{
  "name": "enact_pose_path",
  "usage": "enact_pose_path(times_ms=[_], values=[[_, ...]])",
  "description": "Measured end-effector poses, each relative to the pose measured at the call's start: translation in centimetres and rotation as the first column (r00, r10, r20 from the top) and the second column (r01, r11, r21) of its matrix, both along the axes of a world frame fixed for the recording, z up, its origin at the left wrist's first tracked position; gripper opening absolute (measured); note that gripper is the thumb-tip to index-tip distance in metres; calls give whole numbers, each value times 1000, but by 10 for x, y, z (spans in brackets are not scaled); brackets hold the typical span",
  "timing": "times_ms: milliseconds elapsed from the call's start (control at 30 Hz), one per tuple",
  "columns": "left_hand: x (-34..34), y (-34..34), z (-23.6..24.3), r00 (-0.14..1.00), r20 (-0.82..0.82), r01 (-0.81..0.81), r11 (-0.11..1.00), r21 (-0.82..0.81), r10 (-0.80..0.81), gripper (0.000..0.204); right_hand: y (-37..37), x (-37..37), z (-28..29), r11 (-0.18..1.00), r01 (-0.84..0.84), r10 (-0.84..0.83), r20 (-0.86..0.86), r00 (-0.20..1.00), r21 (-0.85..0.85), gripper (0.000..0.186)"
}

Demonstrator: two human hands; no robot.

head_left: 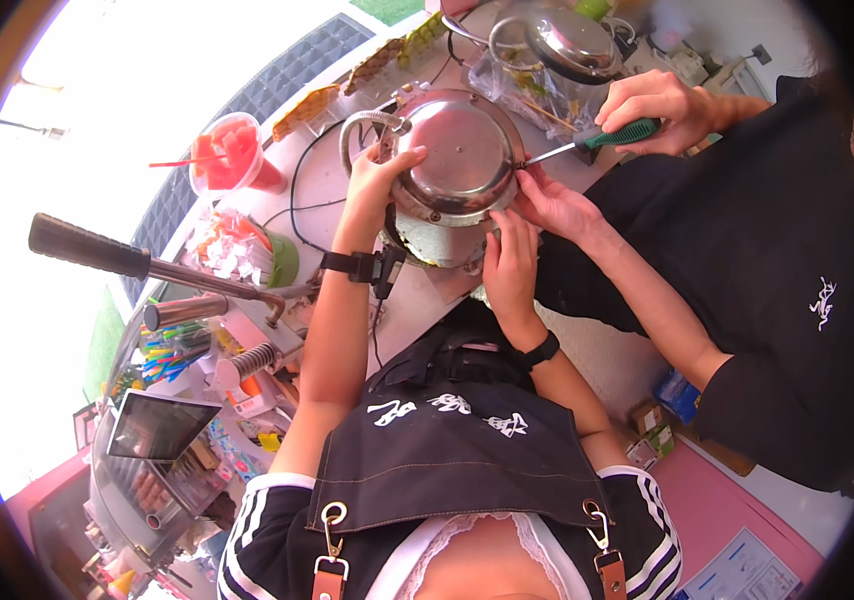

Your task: The person works with another person to disassemble and reassemble a metal machine component by hand, using a screwdriver to remove and replace screws and positioning various metal plates and parts.

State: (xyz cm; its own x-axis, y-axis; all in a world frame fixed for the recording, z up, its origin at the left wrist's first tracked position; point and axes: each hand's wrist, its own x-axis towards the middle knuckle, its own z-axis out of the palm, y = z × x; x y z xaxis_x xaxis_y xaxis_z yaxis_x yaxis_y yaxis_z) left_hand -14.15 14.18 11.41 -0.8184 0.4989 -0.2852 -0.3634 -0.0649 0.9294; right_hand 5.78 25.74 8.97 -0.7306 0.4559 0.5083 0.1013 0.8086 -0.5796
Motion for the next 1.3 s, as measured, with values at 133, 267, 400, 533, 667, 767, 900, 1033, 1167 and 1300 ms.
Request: enact_pose_path(times_ms=[133, 267, 400, 533, 667, 767, 900, 1033, 1167, 1300], values=[[-2, 1, -2, 1000, -9, -1, 1000, -14, 1, 34, -1, 0, 0, 1000, 8, -8, 4, 1000, -14, 38], [-2, 1, -3, 1000, -26, -11, 1000, -2, 11, 33, -2, -1, -3, 1000, 16, -16, 2, 1000, 1, 38], [1, 0, 3, 1000, -16, -4, 1000, 22, 5, 34, -3, -1, -5, 1000, 9, -9, 17, 1000, -11, 38], [3, 1, 0, 999, -27, -30, 998, 52, 32, 42, -4, 1, -5, 999, 6, -7, 35, 999, 46, 43], [2, 2, 0, 998, -55, -13, 1000, -22, 12, 42, -4, 0, -6, 1000, 13, -14, 21, 1000, 25, 44], [4, 2, 0, 996, -76, -41, 999, 13, 42, 42, -3, 0, -7, 1000, 2, -2, 11, 1000, 23, 45], [5, 3, 1, 997, -52, -57, 998, 35, 58, 43, -2, -1, -9, 1000, -11, 11, 2, 1000, 26, 46], [8, -1, 2, 994, -101, -51, 999, 2, 51, 44, -5, -1, -8, 1000, 13, -13, -2, 1000, 3, 42], [5, -3, -2, 998, -62, -24, 998, 53, 28, 39, -4, -1, -7, 1000, 0, 0, 3, 1000, 12, 44], [6, -2, 0, 998, -51, -34, 998, 47, 36, 37, -3, 0, -9, 1000, -8, 8, 20, 1000, 29, 46]])
